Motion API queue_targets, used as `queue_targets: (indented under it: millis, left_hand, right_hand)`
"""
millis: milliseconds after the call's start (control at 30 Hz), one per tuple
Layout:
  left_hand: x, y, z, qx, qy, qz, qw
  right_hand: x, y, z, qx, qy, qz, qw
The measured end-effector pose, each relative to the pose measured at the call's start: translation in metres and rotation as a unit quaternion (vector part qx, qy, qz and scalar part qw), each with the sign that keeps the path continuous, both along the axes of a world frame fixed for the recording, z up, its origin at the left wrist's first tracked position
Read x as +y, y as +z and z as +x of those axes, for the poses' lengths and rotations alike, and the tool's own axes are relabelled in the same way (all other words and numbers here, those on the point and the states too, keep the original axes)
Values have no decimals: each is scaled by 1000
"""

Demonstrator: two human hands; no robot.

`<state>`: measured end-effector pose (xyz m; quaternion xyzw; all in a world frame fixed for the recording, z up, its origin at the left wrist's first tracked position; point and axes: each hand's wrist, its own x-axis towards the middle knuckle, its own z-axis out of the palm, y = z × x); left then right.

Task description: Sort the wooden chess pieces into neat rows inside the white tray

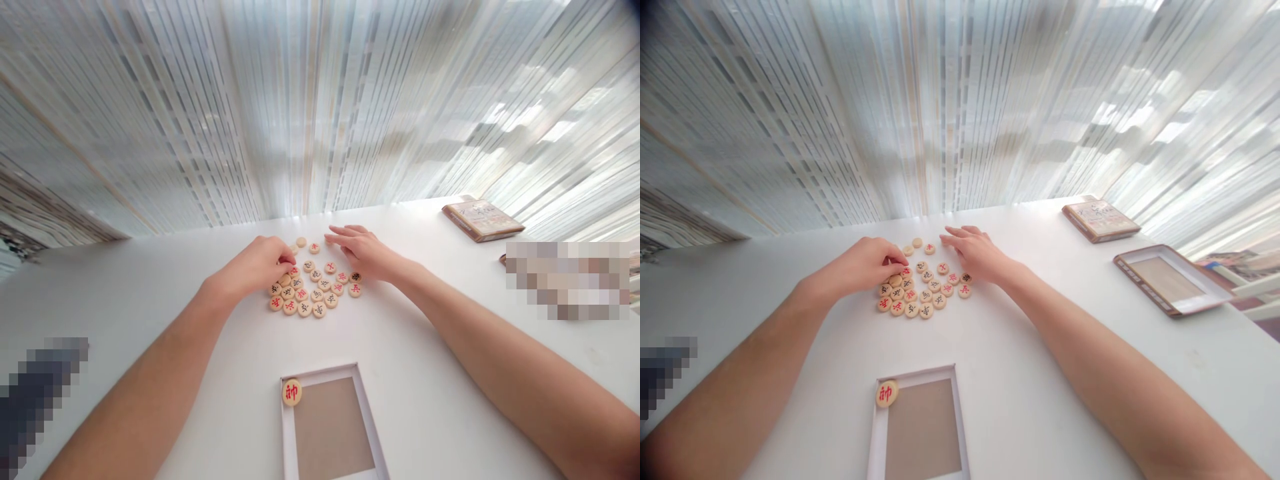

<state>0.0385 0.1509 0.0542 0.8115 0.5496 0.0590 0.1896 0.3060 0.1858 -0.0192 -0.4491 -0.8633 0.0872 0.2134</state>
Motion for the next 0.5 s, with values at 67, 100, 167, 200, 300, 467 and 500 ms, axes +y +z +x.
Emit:
queue_targets:
  millis: [67, 100, 167, 200, 300, 467, 500]
  left_hand:
    - [-1, 3, -2, 8, 4, -3, 1000]
    - [-1, 5, -3, 13, 5, -7, 1000]
    - [-2, 8, -6, 23, 5, -17, 1000]
    - [-3, 10, -7, 28, 4, -23, 999]
    - [-5, 12, -8, 40, 0, -36, 999]
    - [-7, 12, -4, 59, 4, -34, 998]
    - [-8, 12, -2, 64, 6, -31, 997]
  right_hand:
    - [1, 0, 2, -13, 5, -1, 1000]
    - [0, 1, 2, -18, 7, 0, 1000]
    - [-2, 7, 2, -26, 9, 5, 1000]
    - [-4, 10, 2, -30, 11, 6, 999]
    - [-8, 19, 0, -38, 9, 2, 999]
    - [-11, 26, -3, -38, -9, -17, 999]
    - [-12, 27, -4, -33, -13, -22, 999]
